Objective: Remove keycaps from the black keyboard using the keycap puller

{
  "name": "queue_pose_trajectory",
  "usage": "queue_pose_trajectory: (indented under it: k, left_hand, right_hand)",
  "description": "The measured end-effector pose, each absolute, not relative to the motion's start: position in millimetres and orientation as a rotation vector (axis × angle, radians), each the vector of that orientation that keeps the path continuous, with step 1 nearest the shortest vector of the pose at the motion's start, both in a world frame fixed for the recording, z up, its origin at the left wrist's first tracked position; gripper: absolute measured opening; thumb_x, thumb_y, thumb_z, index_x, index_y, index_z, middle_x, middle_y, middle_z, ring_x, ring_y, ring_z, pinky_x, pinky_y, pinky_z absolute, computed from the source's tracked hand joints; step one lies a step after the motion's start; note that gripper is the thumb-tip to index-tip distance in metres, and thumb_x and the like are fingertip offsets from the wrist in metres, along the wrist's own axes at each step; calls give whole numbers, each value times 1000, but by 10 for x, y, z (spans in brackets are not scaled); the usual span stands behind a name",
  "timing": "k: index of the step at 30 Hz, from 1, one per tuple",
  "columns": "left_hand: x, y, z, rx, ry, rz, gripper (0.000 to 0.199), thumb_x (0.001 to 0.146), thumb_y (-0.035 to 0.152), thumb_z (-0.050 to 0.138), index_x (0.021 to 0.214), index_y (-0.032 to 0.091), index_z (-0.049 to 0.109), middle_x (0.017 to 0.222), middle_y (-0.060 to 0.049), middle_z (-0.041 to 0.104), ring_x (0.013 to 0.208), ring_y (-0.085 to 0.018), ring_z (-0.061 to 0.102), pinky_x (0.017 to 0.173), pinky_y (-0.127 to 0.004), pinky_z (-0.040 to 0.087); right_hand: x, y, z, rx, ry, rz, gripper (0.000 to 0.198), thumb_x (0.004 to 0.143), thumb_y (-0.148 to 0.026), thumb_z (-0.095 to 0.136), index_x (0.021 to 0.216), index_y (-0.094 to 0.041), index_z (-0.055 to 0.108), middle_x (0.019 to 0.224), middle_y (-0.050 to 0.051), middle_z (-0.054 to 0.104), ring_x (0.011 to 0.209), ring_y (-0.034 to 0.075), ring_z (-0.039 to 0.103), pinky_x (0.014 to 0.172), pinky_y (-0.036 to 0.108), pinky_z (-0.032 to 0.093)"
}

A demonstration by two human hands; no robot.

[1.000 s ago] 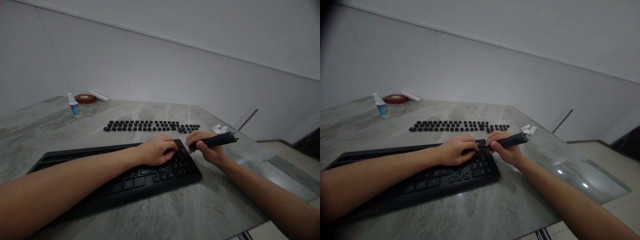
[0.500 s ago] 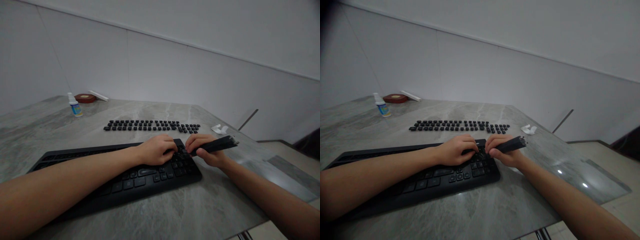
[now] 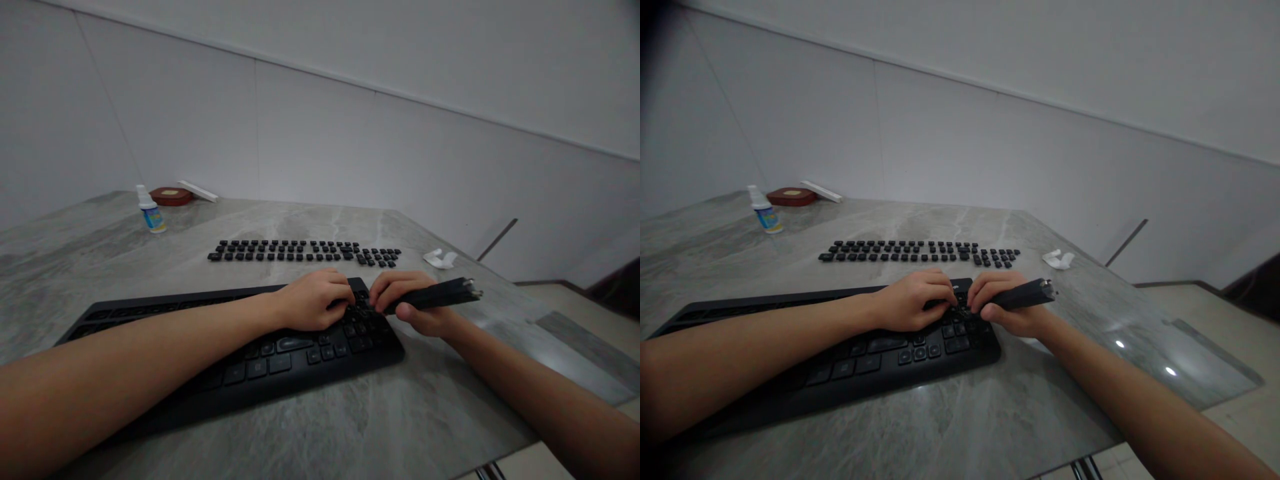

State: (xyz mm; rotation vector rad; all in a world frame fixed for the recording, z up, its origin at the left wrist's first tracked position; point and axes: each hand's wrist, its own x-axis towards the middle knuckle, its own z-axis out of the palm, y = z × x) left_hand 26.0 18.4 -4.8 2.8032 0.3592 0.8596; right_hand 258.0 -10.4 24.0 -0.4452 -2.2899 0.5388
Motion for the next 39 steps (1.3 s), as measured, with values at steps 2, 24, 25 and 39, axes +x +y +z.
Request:
queue_pose_trajectory:
  k: [2,24,25,39]
  left_hand:
    - [258,183,-44,2804,357,855,18,86,10,51,91,12,68,87,-9,67,83,-19,61,81,-32,50]
    - [246,193,-59,2813,281,891,23,84,8,50,92,13,71,88,-8,67,83,-18,60,80,-32,51]
    - [242,192,-56,2815,248,888,25,83,7,50,93,14,71,90,-8,67,83,-18,60,81,-32,51]
    - [246,180,-27,2881,198,760,32,79,5,53,100,18,74,97,-8,67,87,-18,58,85,-33,51]
  right_hand:
    - [2581,-104,237,-442,-2287,579,45,94,-55,51,78,-17,71,79,7,69,68,15,65,64,26,51]
    - [2632,-83,198,-367,-2317,629,41,89,-52,60,76,-15,69,79,6,66,69,12,61,64,24,49]
    - [2637,-86,195,-362,-2327,618,41,89,-53,60,76,-15,69,79,6,65,69,12,61,64,24,48]
    - [2576,-104,209,-396,-2389,344,44,93,-55,52,74,-17,64,71,5,64,70,15,54,69,31,44]
